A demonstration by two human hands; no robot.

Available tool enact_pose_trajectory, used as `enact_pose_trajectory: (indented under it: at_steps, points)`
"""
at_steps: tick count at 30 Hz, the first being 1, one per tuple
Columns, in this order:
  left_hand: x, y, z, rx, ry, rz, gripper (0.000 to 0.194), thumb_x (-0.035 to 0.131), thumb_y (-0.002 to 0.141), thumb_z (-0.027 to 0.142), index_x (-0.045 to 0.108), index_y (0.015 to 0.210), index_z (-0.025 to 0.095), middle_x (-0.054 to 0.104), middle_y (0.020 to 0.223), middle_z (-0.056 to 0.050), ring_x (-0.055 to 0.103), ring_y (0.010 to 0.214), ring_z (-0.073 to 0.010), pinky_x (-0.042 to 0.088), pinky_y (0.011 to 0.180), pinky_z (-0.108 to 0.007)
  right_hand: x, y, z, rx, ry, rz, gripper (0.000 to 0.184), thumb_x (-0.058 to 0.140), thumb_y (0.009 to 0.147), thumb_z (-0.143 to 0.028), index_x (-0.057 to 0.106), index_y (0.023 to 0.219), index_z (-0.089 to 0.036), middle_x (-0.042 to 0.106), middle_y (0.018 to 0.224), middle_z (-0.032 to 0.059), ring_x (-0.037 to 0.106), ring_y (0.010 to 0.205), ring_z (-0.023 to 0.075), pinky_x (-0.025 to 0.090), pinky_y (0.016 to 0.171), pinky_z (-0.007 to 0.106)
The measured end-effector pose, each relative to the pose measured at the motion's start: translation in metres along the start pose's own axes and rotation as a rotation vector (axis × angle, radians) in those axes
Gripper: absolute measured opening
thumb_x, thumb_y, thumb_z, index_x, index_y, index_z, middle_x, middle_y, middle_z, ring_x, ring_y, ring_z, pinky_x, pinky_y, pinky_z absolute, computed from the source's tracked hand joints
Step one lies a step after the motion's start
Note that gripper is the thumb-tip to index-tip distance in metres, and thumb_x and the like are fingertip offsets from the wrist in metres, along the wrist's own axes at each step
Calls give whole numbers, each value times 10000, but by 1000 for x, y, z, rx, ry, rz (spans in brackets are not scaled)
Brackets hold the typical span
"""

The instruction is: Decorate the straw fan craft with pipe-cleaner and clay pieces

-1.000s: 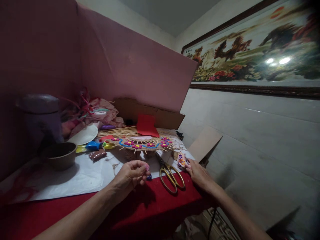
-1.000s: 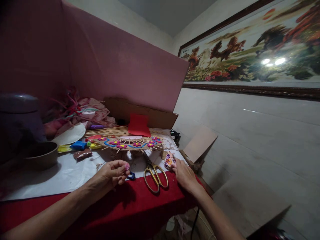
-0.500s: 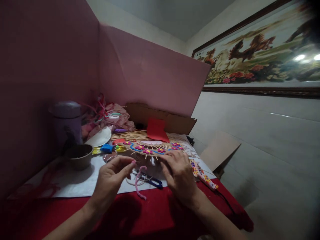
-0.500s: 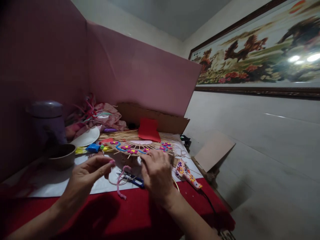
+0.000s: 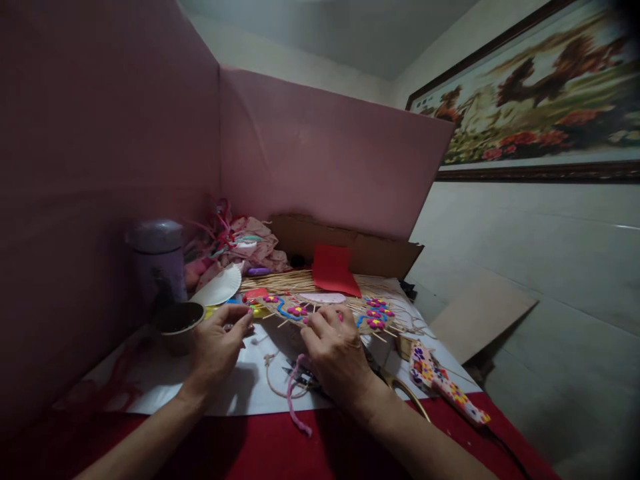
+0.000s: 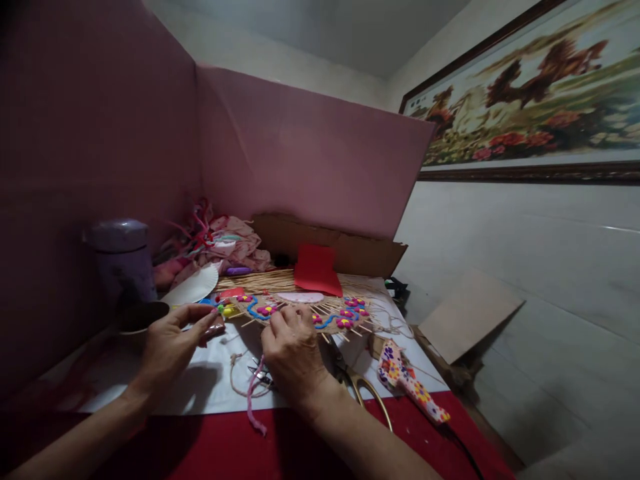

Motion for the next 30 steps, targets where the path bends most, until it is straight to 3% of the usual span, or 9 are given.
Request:
enact_pose_trajectory:
  at_steps: [3,8,12,30]
  points:
    - [4,-3,-12,-32,-92,-25,292,724,606,376,654,751,132,645,605,-15,578,512,-134,412,393,-194,-1,-2,-5,-17,6,87,162,519,819,-100,600,690,-154,589,740,64,487,799,210,326,832,412]
    - [13,-6,-34,-165,-216,-50,349,753,582,371,641,783,108,639,631,-17,510,462,-90,389,377,-180,-1,-11,-4,23,19,182,203,452,866,-110,625,971,-111,622,890,102,496,883,233,323,840,424]
    - [17,-7,-40,-226,-206,-49,380,758,580,382,629,816,114,624,615,5,458,375,-57,321,338,-165,1,-15,5,73,37,175,180,453,859,-108,632,869,-127,614,812,87,499,847,221,322,831,421]
    - [17,-9,-25,-67,-34,-27,310,731,633,377,637,811,141,619,658,12,513,486,-83,411,450,-194,1,-17,9,83,57,152,178,473,839,-85,621,758,-142,614,750,68,522,819,216,325,845,429]
Point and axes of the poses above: each hand's wrist, its own y-axis towards the middle knuckle, its own x-axis out of the palm, z = x × y, the point moved 8 cm from there along y, towards the middle knuckle
